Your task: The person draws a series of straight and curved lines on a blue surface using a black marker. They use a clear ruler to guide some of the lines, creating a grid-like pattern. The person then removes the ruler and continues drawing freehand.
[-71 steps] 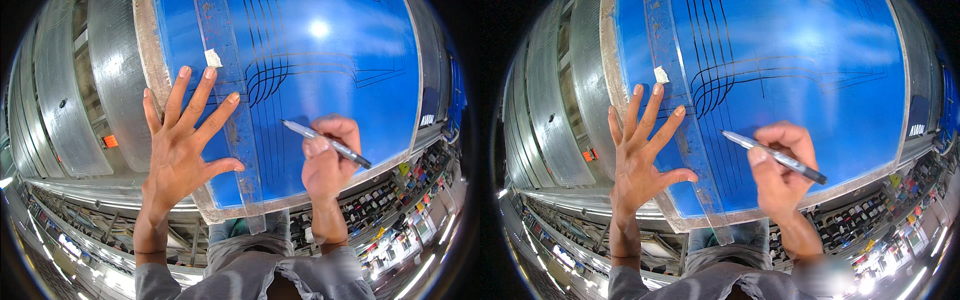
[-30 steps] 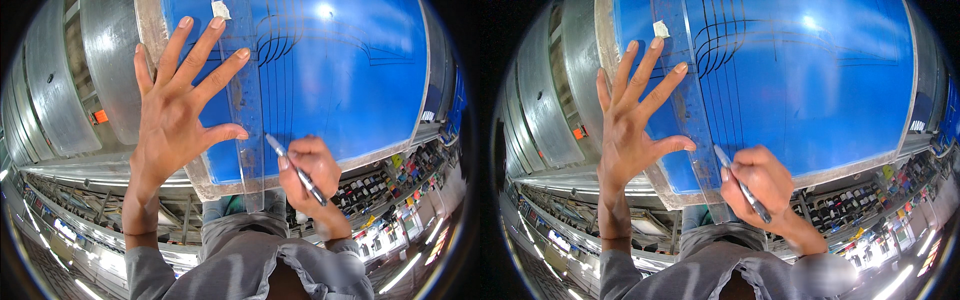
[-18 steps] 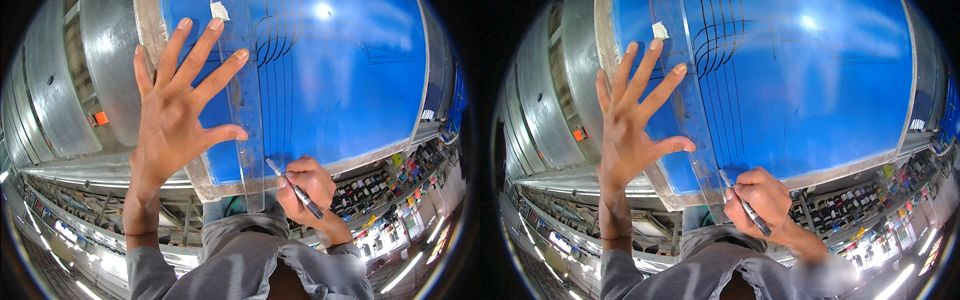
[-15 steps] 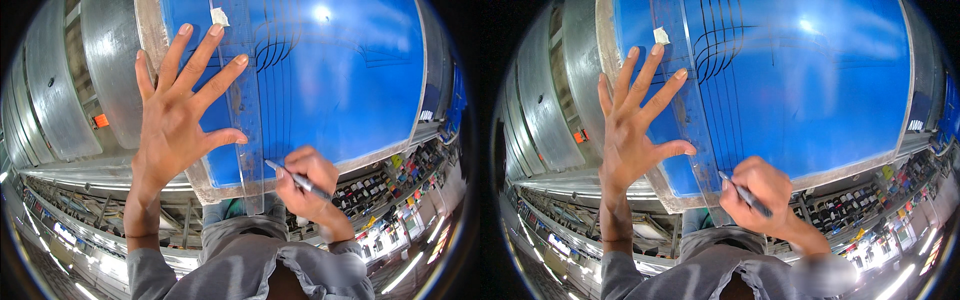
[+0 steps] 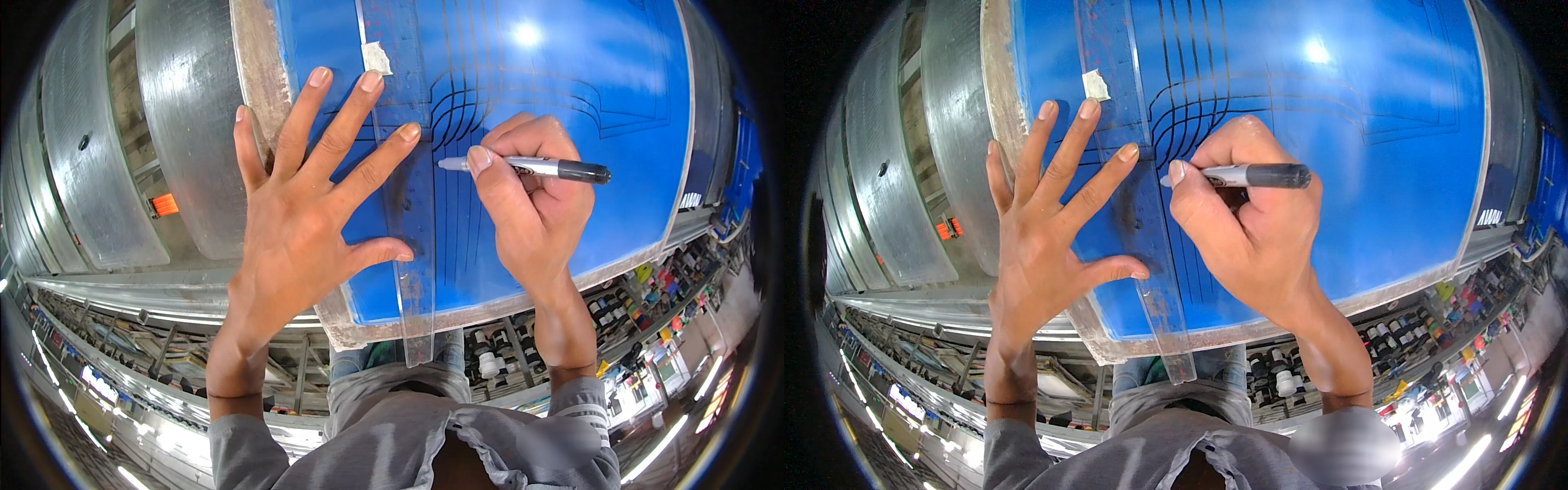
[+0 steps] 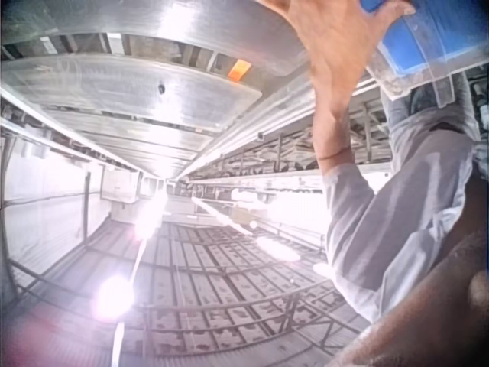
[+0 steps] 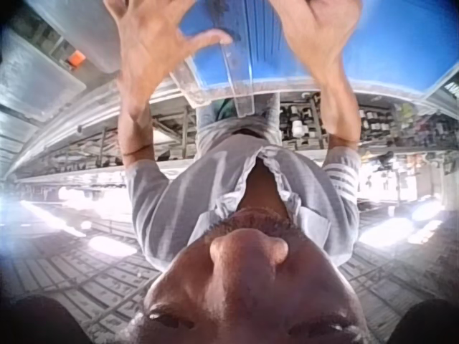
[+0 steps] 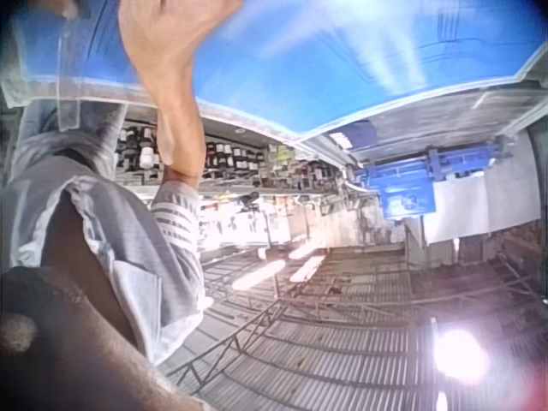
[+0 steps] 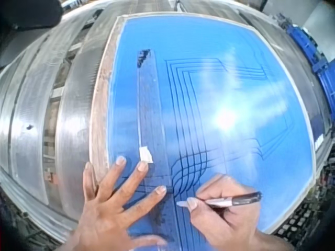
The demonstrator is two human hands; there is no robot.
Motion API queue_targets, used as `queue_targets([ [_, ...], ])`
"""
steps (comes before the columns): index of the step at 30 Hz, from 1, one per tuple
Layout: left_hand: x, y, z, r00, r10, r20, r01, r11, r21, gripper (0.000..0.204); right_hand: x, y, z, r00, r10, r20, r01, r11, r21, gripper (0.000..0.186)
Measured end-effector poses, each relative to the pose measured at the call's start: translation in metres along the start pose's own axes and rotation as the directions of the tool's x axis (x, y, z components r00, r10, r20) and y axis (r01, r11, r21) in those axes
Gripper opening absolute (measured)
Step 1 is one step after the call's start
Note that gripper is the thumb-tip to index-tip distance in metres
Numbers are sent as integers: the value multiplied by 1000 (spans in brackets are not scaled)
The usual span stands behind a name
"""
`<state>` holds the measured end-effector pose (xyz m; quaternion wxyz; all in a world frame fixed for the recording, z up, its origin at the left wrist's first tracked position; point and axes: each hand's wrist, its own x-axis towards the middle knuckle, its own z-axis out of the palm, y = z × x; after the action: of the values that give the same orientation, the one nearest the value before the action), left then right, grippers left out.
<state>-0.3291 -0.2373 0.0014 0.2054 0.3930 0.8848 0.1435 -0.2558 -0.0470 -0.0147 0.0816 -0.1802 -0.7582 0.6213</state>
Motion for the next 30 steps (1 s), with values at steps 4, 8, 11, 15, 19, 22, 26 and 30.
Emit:
queue_targets([
  [4,0,0,0,1000,-5,10,5,1000,-15,90,2,4,-1,999,-32,-30,33,999,27,11],
  [8,0,0,1,1000,-1,11,1,1000,-17,90,0,7,0,997,-57,-45,60,995,82,10],
  [11,0,0,1,1000,-1,9,1,1000,-15,90,0,12,-3,991,-128,-24,129,991,31,8],
  [15,0,-1,1,1000,-5,5,5,1000,-11,92,-32,16,-11,986,-83,-146,96,992,85,11],
  [19,2,3,1,998,-52,24,52,999,4,97,-140,2,-30,984,-16,179,37,993,-115,31],
  [22,0,1,8,999,-33,-39,33,999,17,100,-209,7,0,957,-227,181,286,852,-438,44],
  [26,0,-2,15,997,6,-77,1,996,94,105,-236,9,22,992,-83,100,122,861,-494,41],
  [30,-1,-2,18,996,32,-87,-19,989,146,110,-241,15,25,989,-78,129,126,896,-425,42],
])
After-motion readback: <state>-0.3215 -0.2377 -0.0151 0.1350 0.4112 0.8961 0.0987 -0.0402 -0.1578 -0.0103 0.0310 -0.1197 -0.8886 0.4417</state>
